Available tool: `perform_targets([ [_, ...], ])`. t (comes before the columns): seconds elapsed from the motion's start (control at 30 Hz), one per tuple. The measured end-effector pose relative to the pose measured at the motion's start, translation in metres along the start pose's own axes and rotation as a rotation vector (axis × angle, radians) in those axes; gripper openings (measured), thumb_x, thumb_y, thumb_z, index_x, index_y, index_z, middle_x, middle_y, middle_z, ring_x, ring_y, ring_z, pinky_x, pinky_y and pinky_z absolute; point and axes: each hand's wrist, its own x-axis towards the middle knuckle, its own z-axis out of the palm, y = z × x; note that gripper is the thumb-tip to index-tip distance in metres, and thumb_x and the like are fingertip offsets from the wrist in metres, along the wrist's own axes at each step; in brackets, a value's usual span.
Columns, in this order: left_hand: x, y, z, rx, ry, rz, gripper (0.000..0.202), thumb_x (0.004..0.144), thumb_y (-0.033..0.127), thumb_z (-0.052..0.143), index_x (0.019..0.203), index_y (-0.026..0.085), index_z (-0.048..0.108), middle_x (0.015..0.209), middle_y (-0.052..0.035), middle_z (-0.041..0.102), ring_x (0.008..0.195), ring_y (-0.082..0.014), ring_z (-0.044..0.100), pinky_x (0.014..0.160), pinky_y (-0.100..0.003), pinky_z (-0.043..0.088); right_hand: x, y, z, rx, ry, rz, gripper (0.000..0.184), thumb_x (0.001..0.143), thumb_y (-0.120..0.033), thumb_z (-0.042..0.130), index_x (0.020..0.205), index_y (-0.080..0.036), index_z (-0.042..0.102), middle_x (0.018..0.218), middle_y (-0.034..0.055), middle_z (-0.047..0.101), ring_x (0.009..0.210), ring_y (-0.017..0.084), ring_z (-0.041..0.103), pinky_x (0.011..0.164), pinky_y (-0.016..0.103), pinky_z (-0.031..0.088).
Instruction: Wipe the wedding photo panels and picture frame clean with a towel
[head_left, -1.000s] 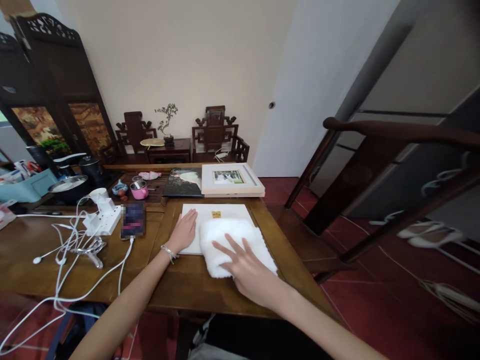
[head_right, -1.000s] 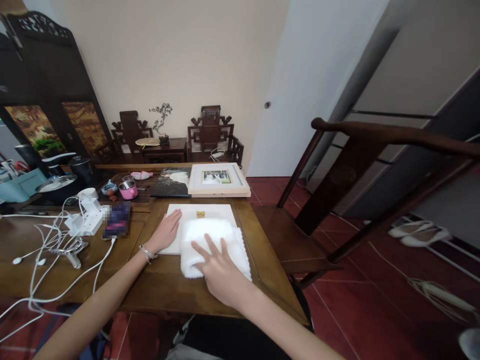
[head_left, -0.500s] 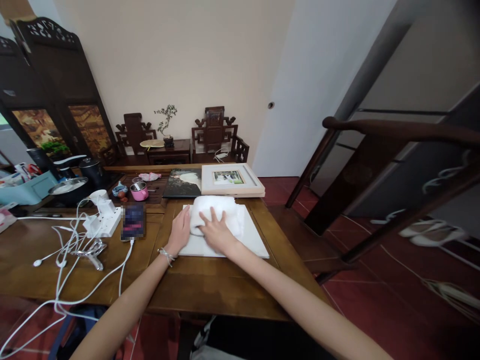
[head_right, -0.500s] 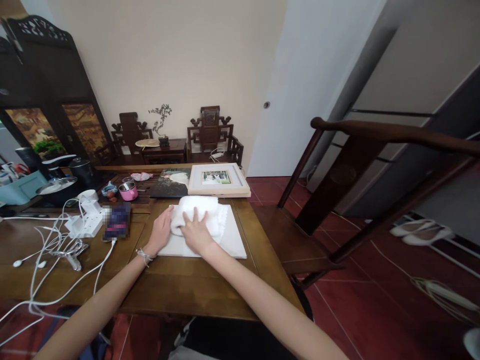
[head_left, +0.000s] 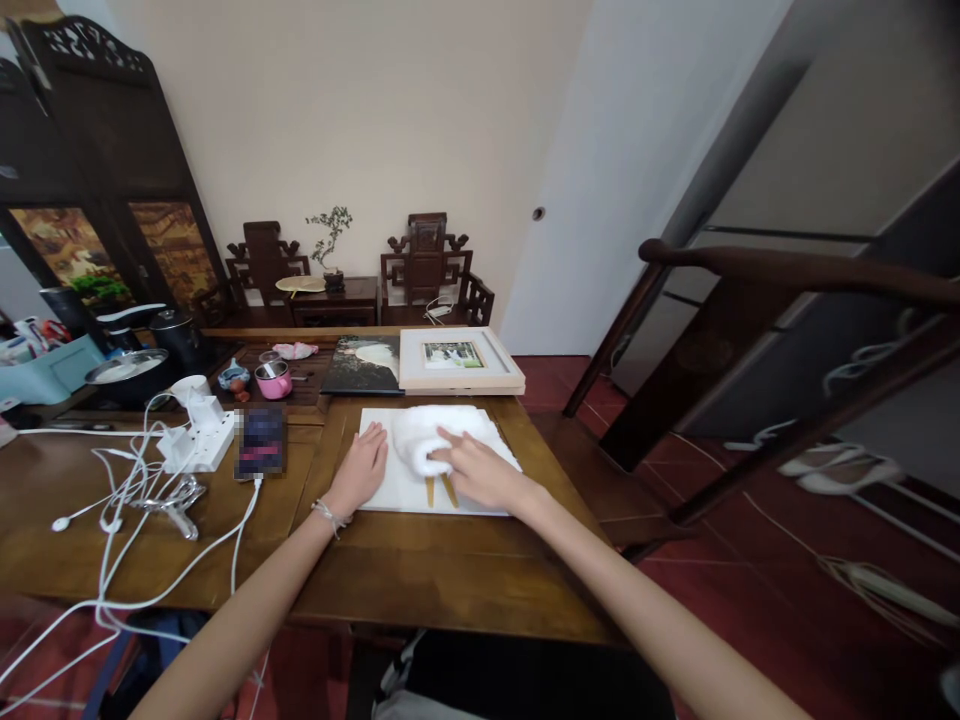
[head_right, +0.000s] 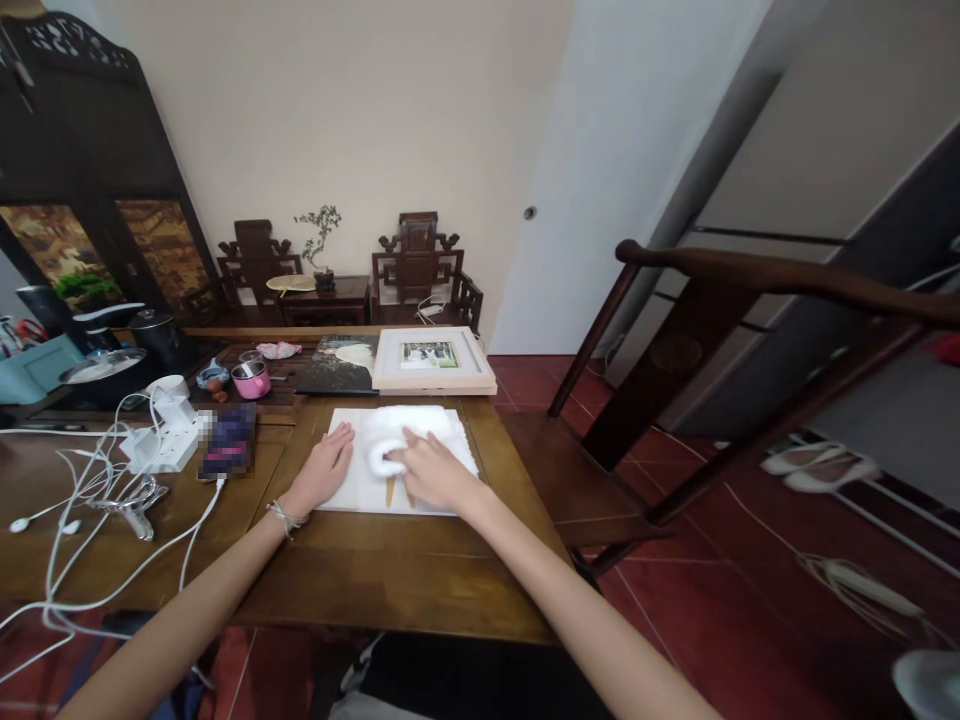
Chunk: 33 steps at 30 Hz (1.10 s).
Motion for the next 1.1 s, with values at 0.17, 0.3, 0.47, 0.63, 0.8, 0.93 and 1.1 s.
perform_targets([
  [0.17,-0.001,0.002,-0.004,0.023,-0.029,0.038,0.042,0.089,0.014,0.034,0.129,0.012,0.046,0.14,-0.0144,0.042,0.133,-0.0251,0.033,0.11,-0.051,0.022,0.066,0.0,-0.001,0.075,0.047,0.058,0.049,0.072,-0.004,0.036,0.112,-0.015,0.062,0.112,0.0108,0.065,0.105,0.025,0.057,0.085,0.03,0.041],
  [0.3,-0.001,0.005,-0.008,0.021,-0.002,0.072,0.037,0.089,0.015,0.034,0.121,0.016,0.053,0.13,-0.012,0.052,0.126,-0.0257,0.043,0.108,-0.051,0.026,0.102,-0.014,0.003,0.097,0.047,0.042,0.043,0.074,-0.008,0.04,0.108,-0.019,0.064,0.112,0.0064,0.066,0.103,0.023,0.058,0.085,0.026,0.039],
  [0.47,-0.001,0.001,-0.005,0.016,0.015,0.063,0.037,0.088,0.015,0.035,0.121,0.015,0.052,0.132,-0.0136,0.051,0.128,-0.0252,0.041,0.108,-0.049,0.028,0.098,0.001,0.006,0.09,0.063,0.077,0.045,0.074,-0.007,0.039,0.111,-0.017,0.063,0.115,0.0084,0.065,0.103,0.023,0.058,0.087,0.028,0.039],
  [0.63,-0.002,-0.006,0.001,0.042,0.007,0.035,0.035,0.091,0.02,0.033,0.119,0.011,0.053,0.136,-0.0163,0.046,0.132,-0.0233,0.036,0.11,-0.046,0.026,0.052,0.057,-0.004,0.059,0.085,0.171,0.047,0.073,-0.006,0.035,0.111,-0.011,0.062,0.114,0.0131,0.064,0.105,0.026,0.057,0.09,0.034,0.04],
  [0.8,-0.003,-0.009,0.004,0.04,0.01,0.023,0.039,0.093,0.024,0.03,0.124,0.01,0.048,0.138,-0.0158,0.044,0.133,-0.0216,0.033,0.111,-0.044,0.024,-0.014,0.068,0.0,0.037,0.061,0.188,0.051,0.069,-0.002,0.034,0.111,-0.013,0.062,0.117,0.0105,0.063,0.123,0.026,0.045,0.1,0.039,0.035],
  [0.93,-0.002,-0.01,0.006,0.036,0.002,0.024,0.043,0.093,0.025,0.029,0.133,0.011,0.039,0.143,-0.0143,0.037,0.136,-0.0211,0.028,0.112,-0.044,0.022,-0.074,0.035,0.009,0.025,-0.014,0.139,0.051,0.066,-0.002,0.036,0.107,-0.016,0.062,0.132,0.0111,0.052,0.136,0.023,0.026,0.109,0.046,0.021],
  [1.1,-0.001,-0.01,0.005,0.055,-0.04,0.024,0.045,0.093,0.025,0.027,0.133,0.009,0.04,0.144,-0.0152,0.036,0.136,-0.0216,0.028,0.112,-0.045,0.021,-0.102,0.024,0.007,0.019,-0.056,0.135,0.052,0.067,-0.003,0.036,0.109,-0.021,0.061,0.143,0.0086,0.039,0.133,0.022,0.031,0.108,0.044,0.026],
])
